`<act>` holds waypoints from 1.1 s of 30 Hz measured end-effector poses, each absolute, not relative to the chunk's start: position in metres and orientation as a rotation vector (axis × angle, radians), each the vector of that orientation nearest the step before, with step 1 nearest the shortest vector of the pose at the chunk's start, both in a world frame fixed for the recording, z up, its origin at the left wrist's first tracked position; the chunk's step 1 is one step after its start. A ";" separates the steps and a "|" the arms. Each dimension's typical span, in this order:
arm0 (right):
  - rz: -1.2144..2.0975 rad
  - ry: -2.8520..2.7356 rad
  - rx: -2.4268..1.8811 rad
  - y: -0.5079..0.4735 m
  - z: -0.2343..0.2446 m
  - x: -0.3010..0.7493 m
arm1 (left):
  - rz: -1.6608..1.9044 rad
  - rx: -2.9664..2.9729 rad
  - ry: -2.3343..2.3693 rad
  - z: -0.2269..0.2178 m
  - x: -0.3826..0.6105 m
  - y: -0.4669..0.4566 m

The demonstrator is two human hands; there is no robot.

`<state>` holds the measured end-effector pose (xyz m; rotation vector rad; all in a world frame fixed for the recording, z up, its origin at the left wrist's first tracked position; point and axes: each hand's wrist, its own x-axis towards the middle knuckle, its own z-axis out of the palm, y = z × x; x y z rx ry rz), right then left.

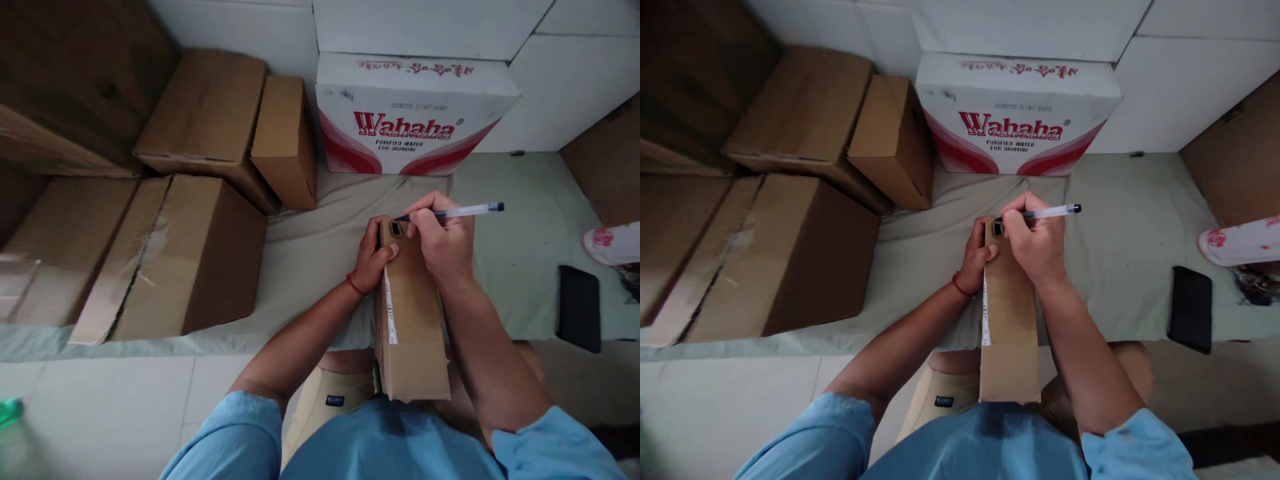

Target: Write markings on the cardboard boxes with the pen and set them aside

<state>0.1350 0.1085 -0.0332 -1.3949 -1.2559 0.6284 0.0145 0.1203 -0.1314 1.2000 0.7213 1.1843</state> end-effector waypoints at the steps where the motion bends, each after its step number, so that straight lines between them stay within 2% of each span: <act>1: 0.587 -1.267 -1.398 0.108 -0.034 0.136 | 1.180 1.201 0.729 -0.132 0.015 0.121; 33: 0.512 -1.445 -1.457 0.108 -0.031 0.137 | 1.161 1.334 0.800 -0.128 0.014 0.122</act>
